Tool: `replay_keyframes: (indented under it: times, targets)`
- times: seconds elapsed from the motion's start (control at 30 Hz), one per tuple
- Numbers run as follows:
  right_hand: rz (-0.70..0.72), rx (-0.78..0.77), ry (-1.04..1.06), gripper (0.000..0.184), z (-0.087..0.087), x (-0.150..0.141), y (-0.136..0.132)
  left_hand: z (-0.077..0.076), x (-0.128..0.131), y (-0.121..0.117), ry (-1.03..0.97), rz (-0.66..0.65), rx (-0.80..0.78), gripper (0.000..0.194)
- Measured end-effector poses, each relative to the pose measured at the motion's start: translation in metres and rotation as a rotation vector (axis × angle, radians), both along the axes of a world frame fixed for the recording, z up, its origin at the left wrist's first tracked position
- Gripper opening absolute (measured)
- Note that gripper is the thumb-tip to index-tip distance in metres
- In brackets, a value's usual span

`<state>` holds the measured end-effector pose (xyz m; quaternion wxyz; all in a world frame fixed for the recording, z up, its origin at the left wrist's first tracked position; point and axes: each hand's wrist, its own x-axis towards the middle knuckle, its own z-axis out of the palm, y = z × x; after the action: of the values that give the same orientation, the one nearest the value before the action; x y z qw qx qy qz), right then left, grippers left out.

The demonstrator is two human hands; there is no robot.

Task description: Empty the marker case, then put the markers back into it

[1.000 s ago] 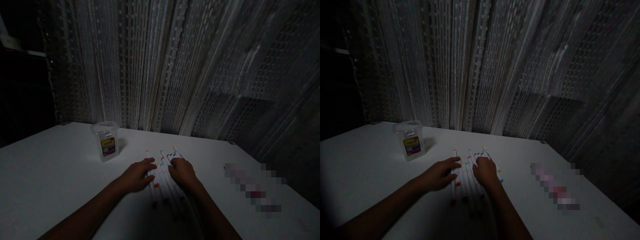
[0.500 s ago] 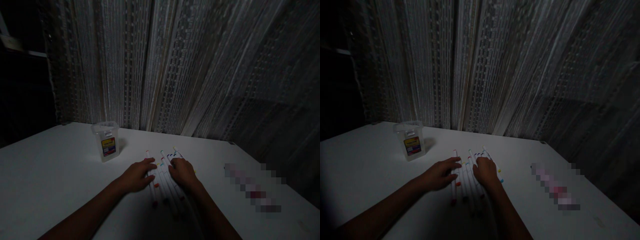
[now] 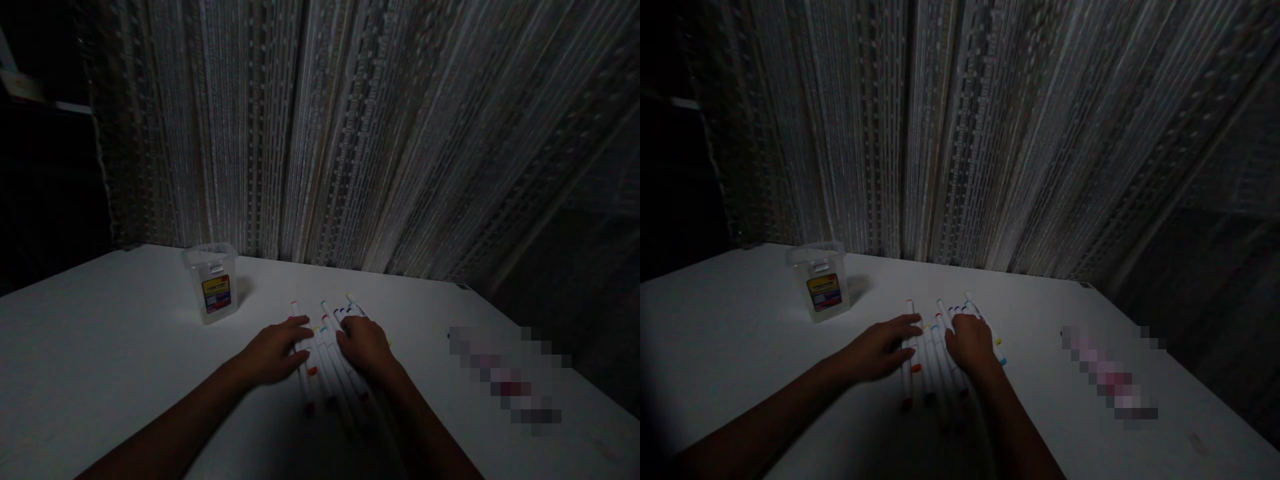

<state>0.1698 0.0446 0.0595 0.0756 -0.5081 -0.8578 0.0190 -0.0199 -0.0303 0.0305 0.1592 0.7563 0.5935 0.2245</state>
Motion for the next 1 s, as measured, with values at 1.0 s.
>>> replay_keyframes:
  times: [1.0]
  targets:
    - [0.01,0.011,-0.012,0.022,0.0003,0.0,-0.0022,0.0022,0.0013,-0.0009,0.003,0.003,-0.002,0.039]
